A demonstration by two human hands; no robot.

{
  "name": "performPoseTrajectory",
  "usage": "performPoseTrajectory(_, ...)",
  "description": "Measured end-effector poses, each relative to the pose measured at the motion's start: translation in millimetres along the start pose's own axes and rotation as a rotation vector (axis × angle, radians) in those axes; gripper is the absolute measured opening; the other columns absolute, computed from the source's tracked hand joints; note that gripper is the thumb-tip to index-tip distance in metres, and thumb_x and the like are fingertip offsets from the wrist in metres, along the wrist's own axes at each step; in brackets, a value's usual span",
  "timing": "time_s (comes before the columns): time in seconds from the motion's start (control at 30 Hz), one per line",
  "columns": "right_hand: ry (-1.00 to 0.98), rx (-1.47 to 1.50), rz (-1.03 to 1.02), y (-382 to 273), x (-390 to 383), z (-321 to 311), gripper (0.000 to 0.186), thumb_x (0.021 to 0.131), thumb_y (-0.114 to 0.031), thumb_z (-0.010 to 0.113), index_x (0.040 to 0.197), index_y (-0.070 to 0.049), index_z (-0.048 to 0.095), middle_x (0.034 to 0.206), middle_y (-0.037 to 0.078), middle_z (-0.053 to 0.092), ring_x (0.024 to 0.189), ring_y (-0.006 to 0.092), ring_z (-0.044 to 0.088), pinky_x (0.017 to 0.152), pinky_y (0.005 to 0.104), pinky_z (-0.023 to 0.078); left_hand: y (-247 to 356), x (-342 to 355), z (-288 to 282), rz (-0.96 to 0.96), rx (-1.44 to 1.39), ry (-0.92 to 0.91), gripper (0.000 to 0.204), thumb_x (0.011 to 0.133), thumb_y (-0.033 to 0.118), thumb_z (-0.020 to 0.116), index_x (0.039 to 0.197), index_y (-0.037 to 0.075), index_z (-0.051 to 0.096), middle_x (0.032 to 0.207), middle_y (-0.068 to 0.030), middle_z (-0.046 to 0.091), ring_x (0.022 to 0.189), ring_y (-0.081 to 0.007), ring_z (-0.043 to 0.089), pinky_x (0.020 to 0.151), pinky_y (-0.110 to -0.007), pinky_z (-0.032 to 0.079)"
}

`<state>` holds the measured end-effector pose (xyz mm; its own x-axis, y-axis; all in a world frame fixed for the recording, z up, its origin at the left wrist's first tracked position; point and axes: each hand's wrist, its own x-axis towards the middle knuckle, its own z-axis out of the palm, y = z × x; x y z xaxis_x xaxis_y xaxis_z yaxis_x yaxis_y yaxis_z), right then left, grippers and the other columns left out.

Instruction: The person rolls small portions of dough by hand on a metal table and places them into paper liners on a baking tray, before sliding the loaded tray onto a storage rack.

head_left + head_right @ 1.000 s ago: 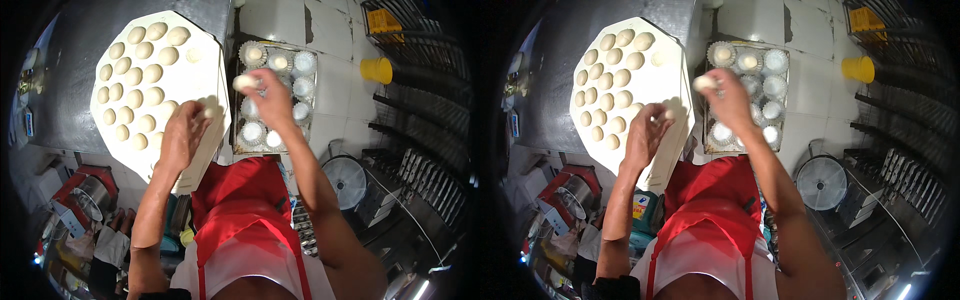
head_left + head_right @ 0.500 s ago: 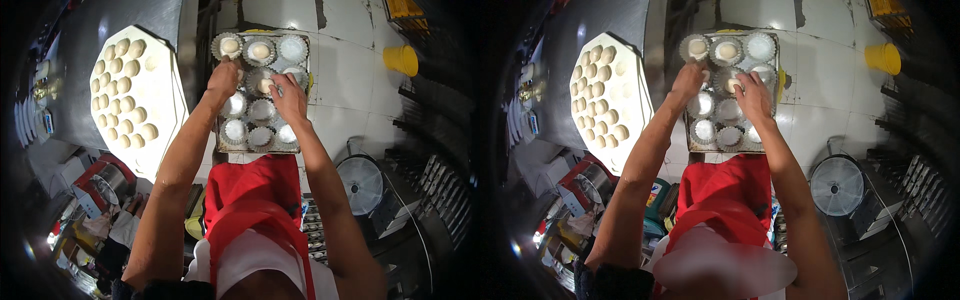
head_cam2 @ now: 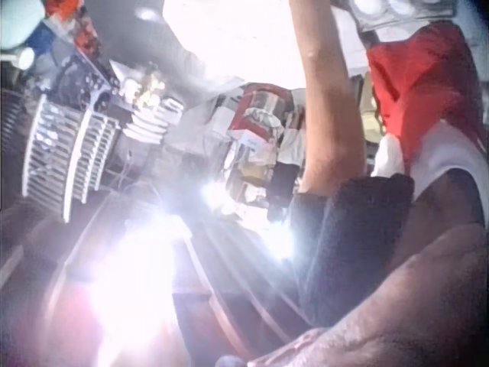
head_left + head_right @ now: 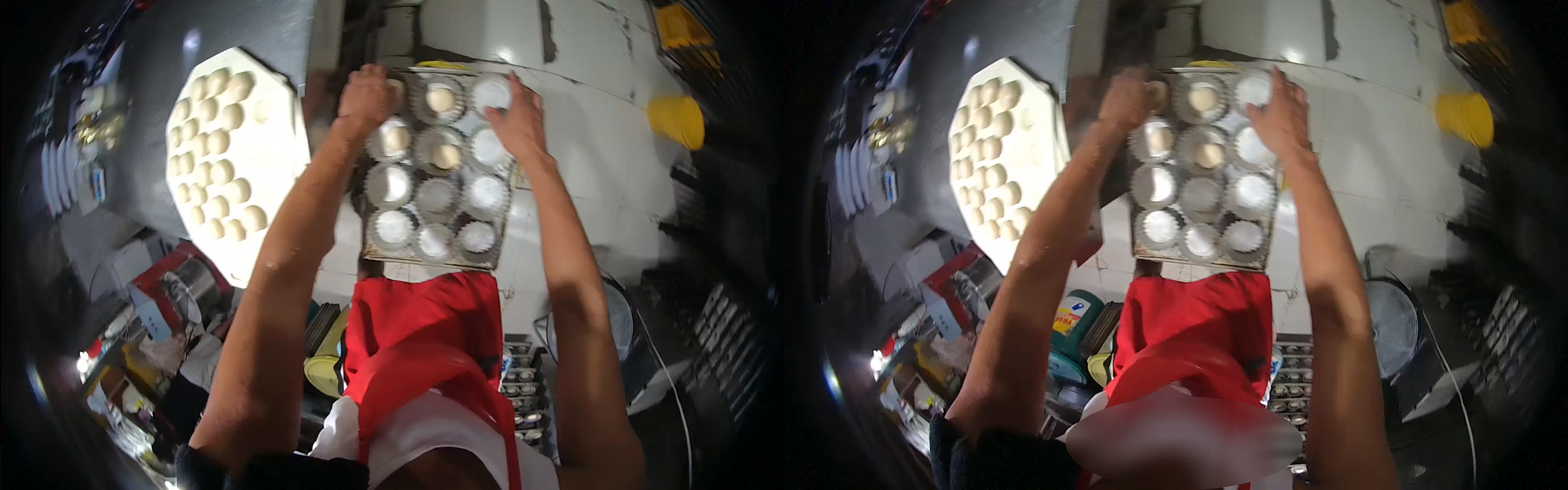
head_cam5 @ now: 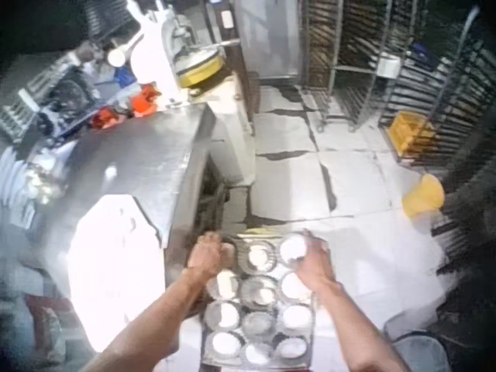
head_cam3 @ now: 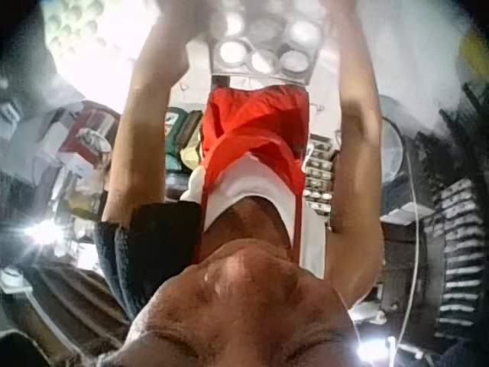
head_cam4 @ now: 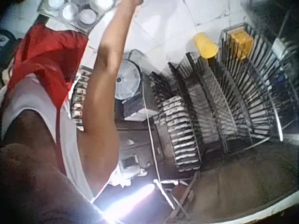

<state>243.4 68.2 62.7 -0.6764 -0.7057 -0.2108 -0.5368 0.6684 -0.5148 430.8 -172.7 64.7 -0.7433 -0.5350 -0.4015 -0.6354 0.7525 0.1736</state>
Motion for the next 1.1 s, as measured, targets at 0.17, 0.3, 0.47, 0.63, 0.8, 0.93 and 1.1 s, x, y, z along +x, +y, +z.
performPoseTrajectory(0.17,0.179,0.002,-0.006,-16.9,-21.3,6.1,0.077,0.096,-0.02,0.076,0.159,0.002,0.038,0.158,0.023,0.048,0.142,0.0403,0.048,0.122,0.048,0.037,-12.5,-47.7,2.9,0.211,-0.14,0.543,0.058,0.099,0.022,0.067,0.148,-0.004,0.05,0.151,-0.0271,0.053,0.138,-0.0443,0.053,0.118,-0.049,0.044)
performPoseTrajectory(0.3,0.212,0.313,-0.056,-83.6,-41.9,19.4,0.067,0.098,-0.017,0.075,0.157,-0.005,0.046,0.146,0.017,0.057,0.132,0.0342,0.058,0.113,0.0432,0.048,-9.4,-123.9,-101.9,0.233,-0.433,0.589,0.035,0.095,0.008,0.071,0.13,0.006,0.066,0.129,-0.0172,0.065,0.122,-0.0406,0.061,0.103,-0.049,0.051)
performPoseTrajectory(0.47,0.098,0.461,-0.447,-246.1,-35.0,37.3,0.03,0.096,-0.016,0.073,0.124,-0.005,0.07,0.12,0.013,0.072,0.119,0.0357,0.063,0.105,0.0457,0.049,-131.9,-177.5,-130.0,-0.008,-0.27,0.79,0.031,0.095,0.001,0.066,0.126,0.004,0.067,0.115,-0.0187,0.069,0.111,-0.0403,0.062,0.098,-0.048,0.051)
performPoseTrajectory(0.63,0.135,0.307,-0.583,-370.5,5.1,77.2,0.04,0.102,-0.016,0.062,0.142,-0.011,0.064,0.138,0.011,0.069,0.131,0.0377,0.058,0.111,0.0463,0.049,-183.5,-184.2,-128.3,0.063,-0.296,0.703,0.038,0.093,-0.001,0.067,0.131,0.002,0.067,0.123,-0.0228,0.067,0.108,-0.0406,0.062,0.097,-0.05,0.051)
performPoseTrajectory(0.8,-0.045,0.102,-0.35,-408.3,8.0,91.6,0.054,0.093,-0.022,0.073,0.141,-0.001,0.058,0.15,0.028,0.048,0.132,0.0476,0.057,0.113,0.0521,0.048,-205.9,-183.8,-118.6,0.154,-0.279,0.722,0.042,0.086,0.001,0.076,0.127,0.002,0.067,0.116,-0.0235,0.066,0.112,-0.0403,0.061,0.098,-0.048,0.05)
performPoseTrajectory(0.93,0.092,0.294,-0.38,-366.3,-15.6,77.8,0.042,0.089,-0.012,0.082,0.125,-0.006,0.062,0.131,0.017,0.061,0.118,0.0382,0.066,0.099,0.049,0.055,-183.9,-203.0,-140.5,0.048,-0.51,0.504,0.031,0.096,0.008,0.077,0.125,0.002,0.068,0.113,-0.0138,0.07,0.1,-0.0261,0.067,0.091,-0.038,0.054)
performPoseTrajectory(1.1,0.231,0.721,-0.018,-191.2,-67.7,44.0,0.054,0.09,-0.014,0.085,0.138,-0.006,0.062,0.133,0.018,0.07,0.117,0.0281,0.071,0.092,0.0393,0.06,-131.5,-223.8,-130.8,-0.033,-1.014,0.325,0.036,0.106,0.021,0.071,0.135,0.0,0.066,0.106,-0.0058,0.071,0.094,-0.0118,0.063,0.08,-0.031,0.054)
